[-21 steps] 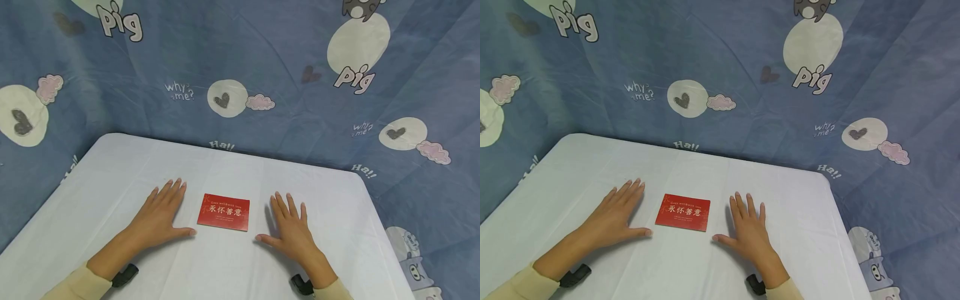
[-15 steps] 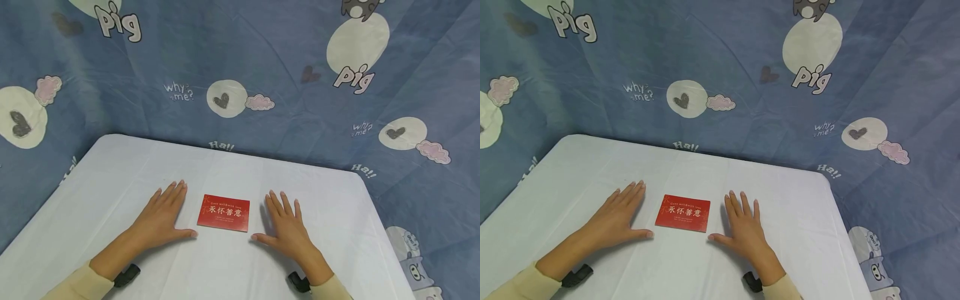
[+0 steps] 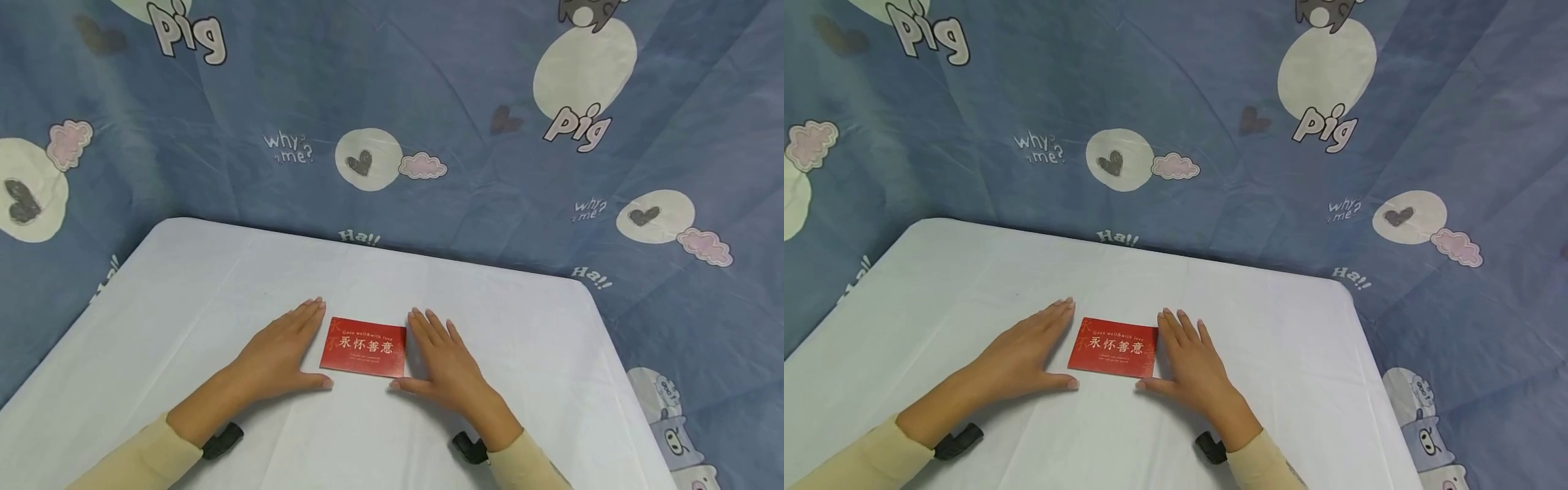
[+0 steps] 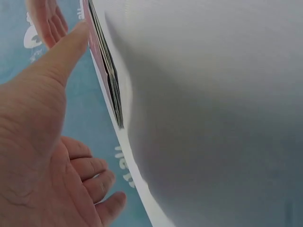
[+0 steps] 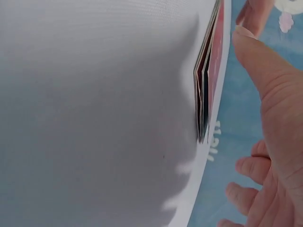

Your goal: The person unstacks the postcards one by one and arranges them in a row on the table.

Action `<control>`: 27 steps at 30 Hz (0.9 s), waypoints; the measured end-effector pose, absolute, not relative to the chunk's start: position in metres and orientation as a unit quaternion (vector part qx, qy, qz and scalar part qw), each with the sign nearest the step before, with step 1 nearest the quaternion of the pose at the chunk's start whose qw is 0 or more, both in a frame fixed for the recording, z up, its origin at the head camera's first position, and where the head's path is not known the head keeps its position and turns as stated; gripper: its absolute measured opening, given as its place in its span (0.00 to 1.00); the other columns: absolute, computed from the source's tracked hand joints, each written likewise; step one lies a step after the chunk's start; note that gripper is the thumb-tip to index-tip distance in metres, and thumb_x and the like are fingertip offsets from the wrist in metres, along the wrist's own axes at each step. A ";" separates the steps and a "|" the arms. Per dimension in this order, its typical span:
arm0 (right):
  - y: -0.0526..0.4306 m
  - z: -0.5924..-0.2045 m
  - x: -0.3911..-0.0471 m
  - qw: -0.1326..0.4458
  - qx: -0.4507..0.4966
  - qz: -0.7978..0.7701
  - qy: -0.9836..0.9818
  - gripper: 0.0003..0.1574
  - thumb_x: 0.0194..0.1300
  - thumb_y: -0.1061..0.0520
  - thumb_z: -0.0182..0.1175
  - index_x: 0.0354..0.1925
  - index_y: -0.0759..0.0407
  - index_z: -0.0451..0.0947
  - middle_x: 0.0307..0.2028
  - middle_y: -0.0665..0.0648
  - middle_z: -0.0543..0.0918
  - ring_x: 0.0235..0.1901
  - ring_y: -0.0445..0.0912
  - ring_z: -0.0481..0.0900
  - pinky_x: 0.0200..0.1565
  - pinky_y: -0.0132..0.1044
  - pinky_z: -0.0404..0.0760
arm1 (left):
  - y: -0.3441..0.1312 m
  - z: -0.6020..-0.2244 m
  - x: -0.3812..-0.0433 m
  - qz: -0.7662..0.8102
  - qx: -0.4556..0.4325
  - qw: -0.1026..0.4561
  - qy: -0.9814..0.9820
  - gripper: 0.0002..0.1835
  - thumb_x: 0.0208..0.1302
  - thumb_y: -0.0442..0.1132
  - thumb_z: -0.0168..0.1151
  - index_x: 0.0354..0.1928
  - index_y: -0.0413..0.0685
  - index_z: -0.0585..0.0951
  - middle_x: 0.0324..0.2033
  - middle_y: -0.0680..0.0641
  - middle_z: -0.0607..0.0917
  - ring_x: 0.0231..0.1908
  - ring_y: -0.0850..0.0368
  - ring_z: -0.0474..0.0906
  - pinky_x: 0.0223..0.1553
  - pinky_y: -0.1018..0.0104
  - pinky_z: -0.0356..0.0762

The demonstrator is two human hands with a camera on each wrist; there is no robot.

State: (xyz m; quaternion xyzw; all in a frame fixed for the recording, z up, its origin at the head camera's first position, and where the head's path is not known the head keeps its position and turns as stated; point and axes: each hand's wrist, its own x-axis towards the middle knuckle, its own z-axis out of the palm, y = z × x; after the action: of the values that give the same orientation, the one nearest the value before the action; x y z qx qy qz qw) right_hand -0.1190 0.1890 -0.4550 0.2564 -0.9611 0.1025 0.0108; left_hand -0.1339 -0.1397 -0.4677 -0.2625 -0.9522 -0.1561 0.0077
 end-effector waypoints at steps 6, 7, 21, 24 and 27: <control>0.182 -0.456 -0.126 -0.007 0.278 0.117 -0.953 0.71 0.58 0.25 0.71 0.82 0.59 0.53 0.80 0.57 0.59 0.80 0.54 0.53 0.77 0.56 0.55 | -0.128 -0.466 -0.140 -0.162 -0.270 -0.005 -0.949 0.68 0.46 0.67 0.81 0.80 0.36 0.59 0.79 0.38 0.62 0.77 0.40 0.58 0.72 0.40 0.64; 0.182 -0.457 -0.127 -0.008 0.282 0.118 -0.952 0.70 0.58 0.26 0.71 0.82 0.60 0.54 0.80 0.57 0.60 0.80 0.54 0.54 0.77 0.55 0.56 | -0.127 -0.466 -0.141 -0.161 -0.273 -0.010 -0.948 0.67 0.47 0.66 0.81 0.80 0.36 0.60 0.79 0.39 0.63 0.77 0.40 0.59 0.72 0.40 0.64; 0.168 -0.461 -0.138 -0.048 0.282 0.127 -0.950 0.67 0.59 0.30 0.74 0.81 0.59 0.56 0.77 0.59 0.66 0.75 0.55 0.65 0.71 0.50 0.70 | -0.121 -0.461 -0.154 -0.192 -0.318 -0.069 -0.926 0.59 0.52 0.58 0.83 0.79 0.38 0.63 0.77 0.42 0.66 0.76 0.42 0.63 0.70 0.44 0.69; 0.167 -0.461 -0.139 -0.051 0.278 0.126 -0.951 0.65 0.59 0.32 0.75 0.81 0.59 0.58 0.75 0.59 0.68 0.73 0.55 0.69 0.69 0.50 0.73 | -0.122 -0.463 -0.156 -0.191 -0.314 -0.073 -0.927 0.56 0.53 0.57 0.82 0.78 0.40 0.65 0.76 0.42 0.69 0.75 0.43 0.64 0.70 0.44 0.70; 0.166 -0.461 -0.139 -0.053 0.274 0.124 -0.952 0.64 0.59 0.33 0.75 0.80 0.58 0.59 0.74 0.59 0.70 0.72 0.55 0.70 0.68 0.50 0.74 | -0.121 -0.466 -0.156 -0.186 -0.313 -0.073 -0.929 0.53 0.54 0.58 0.81 0.77 0.42 0.69 0.75 0.43 0.70 0.75 0.44 0.65 0.69 0.43 0.71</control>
State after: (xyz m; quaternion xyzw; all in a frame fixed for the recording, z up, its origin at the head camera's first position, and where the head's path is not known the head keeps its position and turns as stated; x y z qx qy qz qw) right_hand -0.1394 0.1662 -0.4615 0.2745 -0.9520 0.1244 -0.0533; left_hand -0.1564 -0.1214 -0.4656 -0.3126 -0.9286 -0.1865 -0.0725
